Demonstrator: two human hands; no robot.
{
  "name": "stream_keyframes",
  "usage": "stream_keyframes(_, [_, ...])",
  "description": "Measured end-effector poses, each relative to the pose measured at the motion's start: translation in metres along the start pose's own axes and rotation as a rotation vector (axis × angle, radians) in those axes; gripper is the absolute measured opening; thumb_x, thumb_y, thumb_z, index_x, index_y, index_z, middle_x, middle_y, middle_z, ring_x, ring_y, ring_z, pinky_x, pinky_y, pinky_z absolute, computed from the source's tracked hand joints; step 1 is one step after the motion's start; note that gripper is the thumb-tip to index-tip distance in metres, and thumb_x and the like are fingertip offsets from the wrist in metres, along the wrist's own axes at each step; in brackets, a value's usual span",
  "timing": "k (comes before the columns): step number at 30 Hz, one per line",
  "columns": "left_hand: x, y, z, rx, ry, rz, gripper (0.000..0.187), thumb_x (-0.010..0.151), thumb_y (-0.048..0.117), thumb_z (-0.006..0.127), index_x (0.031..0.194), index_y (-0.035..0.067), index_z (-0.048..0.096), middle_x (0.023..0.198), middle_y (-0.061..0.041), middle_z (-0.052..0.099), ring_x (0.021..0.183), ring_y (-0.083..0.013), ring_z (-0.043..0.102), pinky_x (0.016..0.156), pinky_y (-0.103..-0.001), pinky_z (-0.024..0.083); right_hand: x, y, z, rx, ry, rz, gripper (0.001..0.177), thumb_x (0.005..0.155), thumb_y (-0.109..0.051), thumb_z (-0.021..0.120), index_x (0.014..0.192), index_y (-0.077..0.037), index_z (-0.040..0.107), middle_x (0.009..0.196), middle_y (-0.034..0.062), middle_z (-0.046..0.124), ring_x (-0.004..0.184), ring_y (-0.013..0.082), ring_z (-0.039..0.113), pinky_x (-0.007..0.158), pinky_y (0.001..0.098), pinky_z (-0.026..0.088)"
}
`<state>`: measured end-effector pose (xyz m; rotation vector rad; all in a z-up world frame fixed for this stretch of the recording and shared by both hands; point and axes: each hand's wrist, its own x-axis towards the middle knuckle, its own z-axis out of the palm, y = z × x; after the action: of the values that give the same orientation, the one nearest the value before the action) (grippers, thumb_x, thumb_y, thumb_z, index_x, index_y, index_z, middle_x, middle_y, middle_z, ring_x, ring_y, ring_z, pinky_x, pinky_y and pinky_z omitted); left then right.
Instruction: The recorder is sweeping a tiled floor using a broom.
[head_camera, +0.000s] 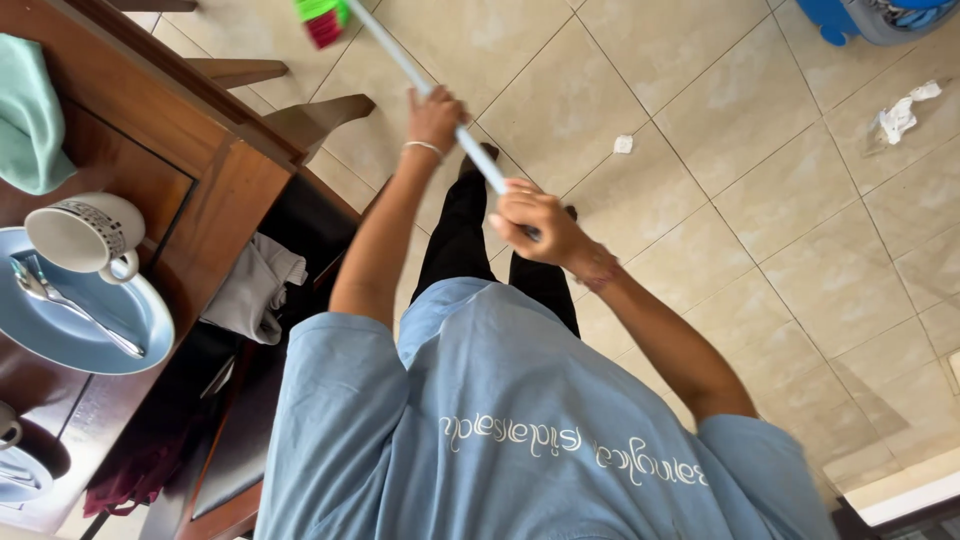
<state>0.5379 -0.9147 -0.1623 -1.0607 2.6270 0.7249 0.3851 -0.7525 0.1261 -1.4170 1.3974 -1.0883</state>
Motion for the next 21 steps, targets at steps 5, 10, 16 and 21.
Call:
stream_keyframes(5, [0.012, 0.118, -0.117, -0.148, -0.006, 0.135, 0.006, 0.092, 0.024, 0.069, 0.097, 0.022, 0.073, 0.101, 0.003, 0.069, 0.118, -0.0183, 0.059, 0.118, -0.071, 0.011, -0.030, -0.071, -0.080, 0.020, 0.214, 0.086, 0.014, 0.096, -0.004, 0.058, 0.083, 0.002, 0.059, 0.075, 0.0077, 0.057, 0.071, 0.0198, 0.057, 0.109, 0.0477, 0.051])
stream_keyframes(10, [0.027, 0.161, -0.160, -0.106, -0.106, 0.292, 0.013, 0.107, 0.029, 0.067, 0.108, 0.017, 0.067, 0.100, 0.003, 0.067, 0.114, -0.0171, 0.062, 0.125, -0.072, 0.008, -0.042, -0.075, -0.080, 0.287, 0.607, -0.042, 0.024, 0.103, -0.014, 0.054, 0.081, -0.006, 0.051, 0.070, 0.0034, 0.052, 0.065, 0.0167, 0.054, 0.107, 0.0436, 0.053])
stream_keyframes(16, [0.081, 0.145, -0.063, -0.111, 0.152, 0.128, 0.029, 0.088, 0.029, 0.074, 0.114, 0.018, 0.065, 0.119, -0.001, 0.062, 0.122, -0.0228, 0.057, 0.108, -0.074, 0.018, -0.061, 0.017, -0.005, 0.313, 0.885, 0.132, 0.026, 0.113, -0.009, 0.055, 0.089, -0.001, 0.062, 0.084, 0.0046, 0.062, 0.064, 0.0057, 0.045, 0.101, 0.0312, 0.056])
stream_keyframes(21, [0.037, 0.234, 0.000, -0.039, -0.219, 0.528, 0.009, 0.091, 0.031, 0.064, 0.093, 0.030, 0.073, 0.100, 0.004, 0.071, 0.119, -0.0210, 0.058, 0.111, -0.074, 0.013, -0.132, -0.064, -0.027, 0.072, 0.941, 0.556, 0.025, 0.103, -0.009, 0.056, 0.117, 0.008, 0.067, 0.079, 0.0025, 0.061, 0.066, 0.0072, 0.048, 0.064, 0.0229, 0.041])
